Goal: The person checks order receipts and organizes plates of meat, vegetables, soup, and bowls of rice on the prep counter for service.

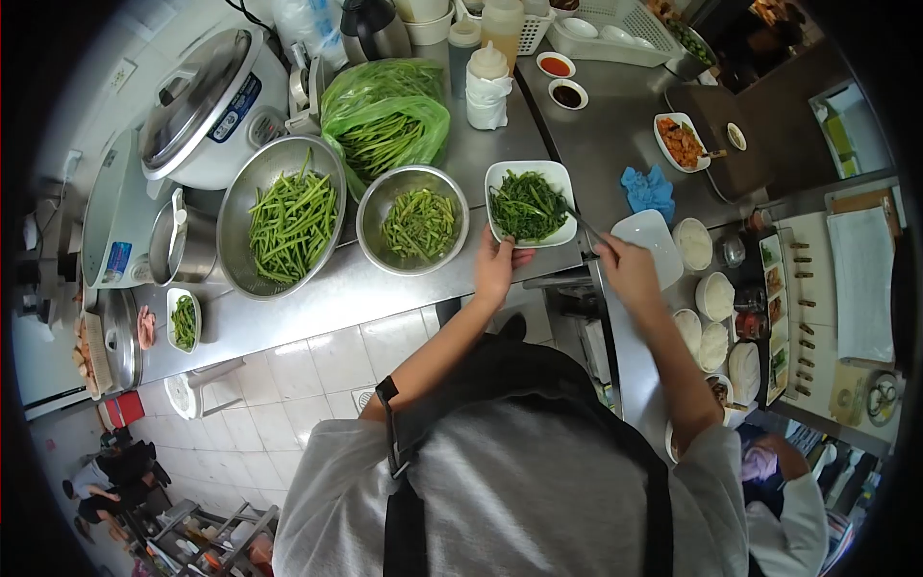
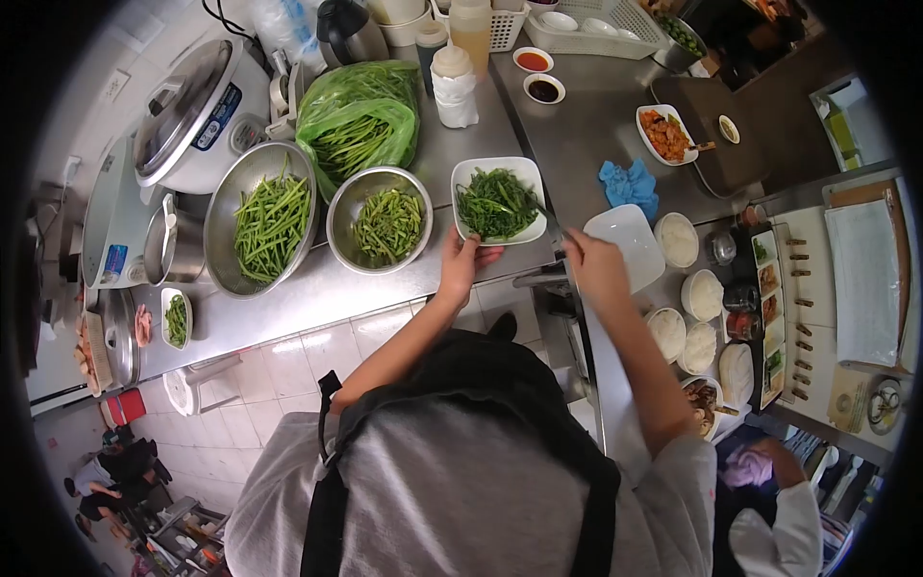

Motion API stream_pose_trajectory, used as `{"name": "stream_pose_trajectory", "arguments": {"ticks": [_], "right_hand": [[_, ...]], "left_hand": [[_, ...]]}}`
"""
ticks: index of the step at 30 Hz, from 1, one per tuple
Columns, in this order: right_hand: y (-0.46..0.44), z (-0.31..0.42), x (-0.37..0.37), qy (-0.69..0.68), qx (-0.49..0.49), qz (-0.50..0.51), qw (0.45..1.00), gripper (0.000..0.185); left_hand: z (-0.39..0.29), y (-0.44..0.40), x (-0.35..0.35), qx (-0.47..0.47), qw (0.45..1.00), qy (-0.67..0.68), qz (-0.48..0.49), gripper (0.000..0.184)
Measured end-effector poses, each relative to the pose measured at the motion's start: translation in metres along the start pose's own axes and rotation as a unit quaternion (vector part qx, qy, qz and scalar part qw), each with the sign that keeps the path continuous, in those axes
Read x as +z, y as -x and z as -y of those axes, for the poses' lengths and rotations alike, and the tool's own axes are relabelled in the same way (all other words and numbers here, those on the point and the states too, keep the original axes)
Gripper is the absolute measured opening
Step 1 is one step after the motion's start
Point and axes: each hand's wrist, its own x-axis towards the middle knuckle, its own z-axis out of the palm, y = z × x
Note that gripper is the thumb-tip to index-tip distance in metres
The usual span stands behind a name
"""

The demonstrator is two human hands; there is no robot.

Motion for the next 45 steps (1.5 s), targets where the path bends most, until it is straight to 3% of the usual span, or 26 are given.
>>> {"name": "stream_pose_trajectory", "arguments": {"ticks": [3, 8, 12, 15, 16, 19, 23, 26, 29, 32, 33, 34, 35, 37, 38, 39, 41, 43, 45], "right_hand": [[0.003, 0.015, -0.007, 0.001, 0.034, -0.049, 0.998, 0.024], [0.001, 0.059, -0.087, 0.059, 0.012, 0.028, 0.998, 0.025], [0.003, 0.094, -0.077, 0.060, -0.035, 0.111, 0.991, 0.023], [-0.008, 0.098, -0.034, 0.118, -0.041, 0.138, 0.982, 0.020], [-0.013, 0.099, -0.033, 0.074, -0.087, 0.100, 0.988, 0.024], [-0.024, 0.111, -0.046, 0.053, -0.042, 0.128, 0.989, 0.023], [-0.048, 0.094, -0.007, 0.072, -0.065, 0.091, 0.991, 0.025], [-0.048, 0.092, -0.036, 0.044, -0.041, 0.128, 0.990, 0.027], [-0.035, 0.118, -0.068, -0.015, 0.020, 0.069, 0.997, 0.031], [-0.031, 0.148, -0.044, -0.110, 0.034, 0.024, 0.993, 0.034], [-0.032, 0.181, -0.041, -0.122, 0.061, 0.094, 0.986, 0.037], [-0.033, 0.193, -0.023, -0.125, -0.034, 0.103, 0.986, 0.040], [-0.035, 0.205, -0.006, -0.128, -0.123, 0.106, 0.979, 0.045], [-0.045, 0.239, 0.011, -0.200, -0.225, 0.126, 0.945, 0.056], [-0.050, 0.260, 0.006, -0.239, -0.221, 0.178, 0.929, 0.067], [-0.056, 0.269, -0.002, -0.260, -0.204, 0.215, 0.919, 0.068], [-0.068, 0.278, -0.011, -0.297, -0.166, 0.288, 0.895, 0.071], [-0.090, 0.247, -0.004, -0.312, -0.124, 0.258, 0.906, 0.071], [-0.117, 0.202, -0.004, -0.236, -0.073, 0.202, 0.948, 0.061]], "left_hand": [[0.002, -0.002, -0.003, -0.009, 1.000, 0.001, -0.003, 0.030], [-0.015, -0.005, -0.023, -0.063, 0.995, -0.046, 0.067, 0.054], [-0.019, 0.010, -0.037, -0.093, 0.985, -0.081, 0.119, 0.065], [-0.016, 0.033, -0.041, -0.147, 0.971, -0.123, 0.141, 0.062], [-0.019, 0.042, -0.040, -0.171, 0.964, -0.143, 0.148, 0.060], [-0.019, 0.060, -0.046, -0.192, 0.945, -0.176, 0.200, 0.057], [-0.037, 0.071, -0.040, -0.157, 0.922, -0.249, 0.250, 0.053], [-0.048, 0.071, -0.042, -0.127, 0.906, -0.278, 0.293, 0.052], [-0.088, 0.078, -0.033, -0.087, 0.887, -0.313, 0.329, 0.052], [-0.142, 0.093, -0.012, -0.032, 0.936, -0.246, 0.251, 0.056], [-0.156, 0.096, -0.007, 0.003, 0.947, -0.234, 0.218, 0.056], [-0.160, 0.095, -0.006, 0.081, 0.966, -0.168, 0.177, 0.054], [-0.164, 0.088, -0.008, 0.101, 0.981, -0.034, 0.164, 0.048], [-0.192, 0.084, -0.031, 0.115, 0.990, 0.005, 0.082, 0.045], [-0.214, 0.091, -0.042, 0.099, 0.995, 0.007, 0.010, 0.049], [-0.227, 0.083, -0.063, 0.178, 0.984, 0.014, -0.016, 0.054], [-0.272, 0.083, -0.124, 0.236, 0.963, -0.043, -0.124, 0.058], [-0.317, 0.082, -0.204, 0.301, 0.912, -0.089, -0.262, 0.055], [-0.359, 0.074, -0.307, 0.301, 0.907, -0.050, -0.291, 0.051]]}}
